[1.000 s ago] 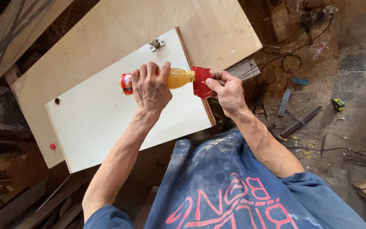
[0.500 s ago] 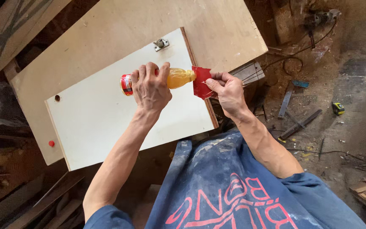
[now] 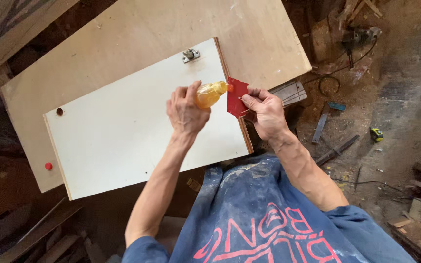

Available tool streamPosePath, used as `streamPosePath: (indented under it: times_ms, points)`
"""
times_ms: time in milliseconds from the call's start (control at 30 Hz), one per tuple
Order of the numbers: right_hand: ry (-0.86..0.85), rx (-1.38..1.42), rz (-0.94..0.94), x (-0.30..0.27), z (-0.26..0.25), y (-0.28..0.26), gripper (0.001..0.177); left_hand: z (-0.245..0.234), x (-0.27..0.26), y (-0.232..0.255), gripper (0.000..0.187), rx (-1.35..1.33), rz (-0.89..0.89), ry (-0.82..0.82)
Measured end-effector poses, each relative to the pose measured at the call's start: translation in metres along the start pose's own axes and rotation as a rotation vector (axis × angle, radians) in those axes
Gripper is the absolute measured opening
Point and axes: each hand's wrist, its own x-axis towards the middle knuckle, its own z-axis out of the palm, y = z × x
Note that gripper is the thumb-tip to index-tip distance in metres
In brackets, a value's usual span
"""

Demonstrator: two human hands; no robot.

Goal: The person applies a yellow liquid from a bottle onto the edges of a white rectangular board using a red cloth. They repeatedly pour the liquid onto the cloth and rub it along the board's edges, occasionally repositioning the board to access different sides.

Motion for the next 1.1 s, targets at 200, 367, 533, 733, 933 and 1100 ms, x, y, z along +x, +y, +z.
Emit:
streamPosePath:
  times_ms: [200,367,533,733,933,1100]
  points:
    - [-0.063,0.035,0.111,0.010,0.006,-0.010,0.021,0.013,-0.003,0.000,0.067,-0.352,-0.143,-0.005]
    - [0.099,-0.366,-0.050,0.081,0.014,-0.014,0.015,-0.009,0.012,-0.006,0.063,-0.906,-0.573,-0.236]
    - [0.251,-1.058,-0.378,0.172,0.018,0.009,0.017,-0.017,0.044,-0.025,0.068,-0.754,-0.383,-0.108]
    - [0.191,-1.454,-0.768,0.212,0.030,0.028,0.016,-0.008,0.073,-0.056,0.073,-0.598,-0.293,-0.101]
    - [0.068,-1.633,-0.766,0.214,0.045,0.035,0.017,-0.004,0.081,-0.074,0.070,-0.608,-0.325,-0.177]
    - [0.109,-1.649,-0.884,0.217,0.050,0.035,0.016,-0.003,0.082,-0.090,0.072,-0.636,-0.292,-0.145]
